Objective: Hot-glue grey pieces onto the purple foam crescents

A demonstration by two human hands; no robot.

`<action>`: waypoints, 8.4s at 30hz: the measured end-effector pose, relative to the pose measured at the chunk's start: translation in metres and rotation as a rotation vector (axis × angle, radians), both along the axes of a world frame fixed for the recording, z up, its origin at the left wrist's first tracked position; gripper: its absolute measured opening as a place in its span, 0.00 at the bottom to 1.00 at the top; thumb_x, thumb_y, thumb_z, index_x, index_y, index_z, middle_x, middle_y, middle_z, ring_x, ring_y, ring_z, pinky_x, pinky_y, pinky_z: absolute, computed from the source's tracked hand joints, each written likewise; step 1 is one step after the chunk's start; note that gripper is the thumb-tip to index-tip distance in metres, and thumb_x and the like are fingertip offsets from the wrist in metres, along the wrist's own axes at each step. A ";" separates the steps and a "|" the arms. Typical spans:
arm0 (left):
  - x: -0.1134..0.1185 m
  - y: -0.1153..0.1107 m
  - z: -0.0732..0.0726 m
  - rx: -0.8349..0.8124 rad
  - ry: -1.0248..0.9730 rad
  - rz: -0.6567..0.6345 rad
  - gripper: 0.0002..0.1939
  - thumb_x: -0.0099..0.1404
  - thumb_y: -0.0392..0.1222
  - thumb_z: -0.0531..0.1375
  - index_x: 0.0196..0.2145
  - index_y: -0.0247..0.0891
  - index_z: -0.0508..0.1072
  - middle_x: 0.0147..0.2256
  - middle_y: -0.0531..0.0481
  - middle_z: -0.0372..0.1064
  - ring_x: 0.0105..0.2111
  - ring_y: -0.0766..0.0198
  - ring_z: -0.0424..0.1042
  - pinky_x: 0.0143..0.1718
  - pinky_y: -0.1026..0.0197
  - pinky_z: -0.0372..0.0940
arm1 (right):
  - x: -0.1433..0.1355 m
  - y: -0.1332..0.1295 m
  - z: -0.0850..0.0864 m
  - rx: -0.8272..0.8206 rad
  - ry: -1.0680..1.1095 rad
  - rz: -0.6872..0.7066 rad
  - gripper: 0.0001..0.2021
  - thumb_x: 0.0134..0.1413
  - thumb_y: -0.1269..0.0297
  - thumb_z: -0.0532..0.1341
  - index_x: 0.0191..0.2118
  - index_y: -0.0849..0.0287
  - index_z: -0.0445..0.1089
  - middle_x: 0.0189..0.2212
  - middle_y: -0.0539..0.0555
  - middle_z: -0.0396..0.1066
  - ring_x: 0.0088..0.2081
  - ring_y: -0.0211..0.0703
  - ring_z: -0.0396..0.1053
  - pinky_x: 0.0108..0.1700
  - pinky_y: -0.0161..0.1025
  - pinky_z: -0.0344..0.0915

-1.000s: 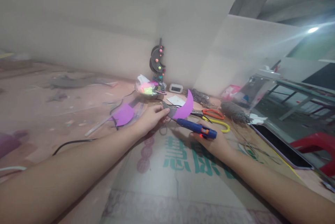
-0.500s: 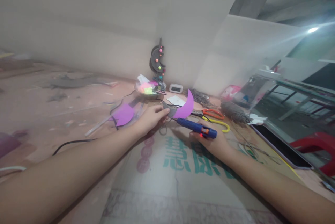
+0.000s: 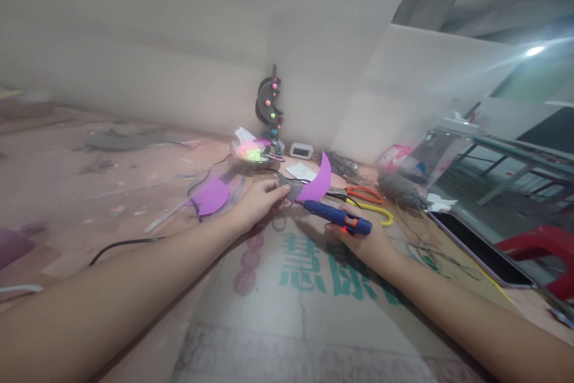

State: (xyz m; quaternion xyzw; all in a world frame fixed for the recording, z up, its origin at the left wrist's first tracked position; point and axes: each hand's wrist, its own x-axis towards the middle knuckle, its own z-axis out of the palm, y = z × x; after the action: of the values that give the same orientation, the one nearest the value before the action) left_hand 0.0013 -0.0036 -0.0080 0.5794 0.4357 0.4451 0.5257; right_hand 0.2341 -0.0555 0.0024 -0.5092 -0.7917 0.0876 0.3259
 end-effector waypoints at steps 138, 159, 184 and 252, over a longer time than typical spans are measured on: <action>0.000 0.003 -0.002 -0.002 -0.029 0.004 0.17 0.60 0.52 0.60 0.25 0.35 0.66 0.21 0.52 0.66 0.17 0.72 0.61 0.17 0.69 0.52 | 0.004 0.001 -0.002 0.042 0.098 -0.030 0.09 0.54 0.56 0.61 0.35 0.55 0.70 0.29 0.51 0.72 0.30 0.43 0.69 0.32 0.38 0.63; 0.003 0.002 -0.003 0.086 0.031 -0.044 0.19 0.57 0.55 0.60 0.22 0.36 0.64 0.17 0.55 0.63 0.16 0.71 0.59 0.19 0.67 0.50 | 0.005 0.006 0.009 0.084 0.333 -0.130 0.14 0.54 0.51 0.59 0.31 0.57 0.69 0.26 0.54 0.72 0.28 0.45 0.69 0.32 0.40 0.67; 0.008 0.010 -0.008 0.099 -0.008 -0.049 0.19 0.55 0.56 0.59 0.24 0.37 0.62 0.21 0.53 0.66 0.18 0.69 0.61 0.20 0.66 0.52 | 0.006 0.151 0.017 -0.145 0.342 -0.274 0.10 0.40 0.63 0.68 0.30 0.63 0.74 0.24 0.56 0.76 0.31 0.51 0.73 0.34 0.41 0.66; 0.015 -0.042 0.051 0.315 0.003 0.110 0.11 0.61 0.47 0.59 0.27 0.36 0.68 0.24 0.54 0.66 0.25 0.67 0.65 0.29 0.65 0.58 | -0.066 -0.001 0.010 -0.434 0.672 0.231 0.13 0.55 0.56 0.59 0.42 0.59 0.67 0.28 0.51 0.70 0.30 0.39 0.68 0.33 0.37 0.65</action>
State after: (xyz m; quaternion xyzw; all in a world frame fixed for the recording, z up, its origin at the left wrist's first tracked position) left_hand 0.0166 -0.0457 0.0429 0.6305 0.3923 0.5354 0.4025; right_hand 0.1676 -0.0564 0.0124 -0.4173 -0.6563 0.4498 0.4391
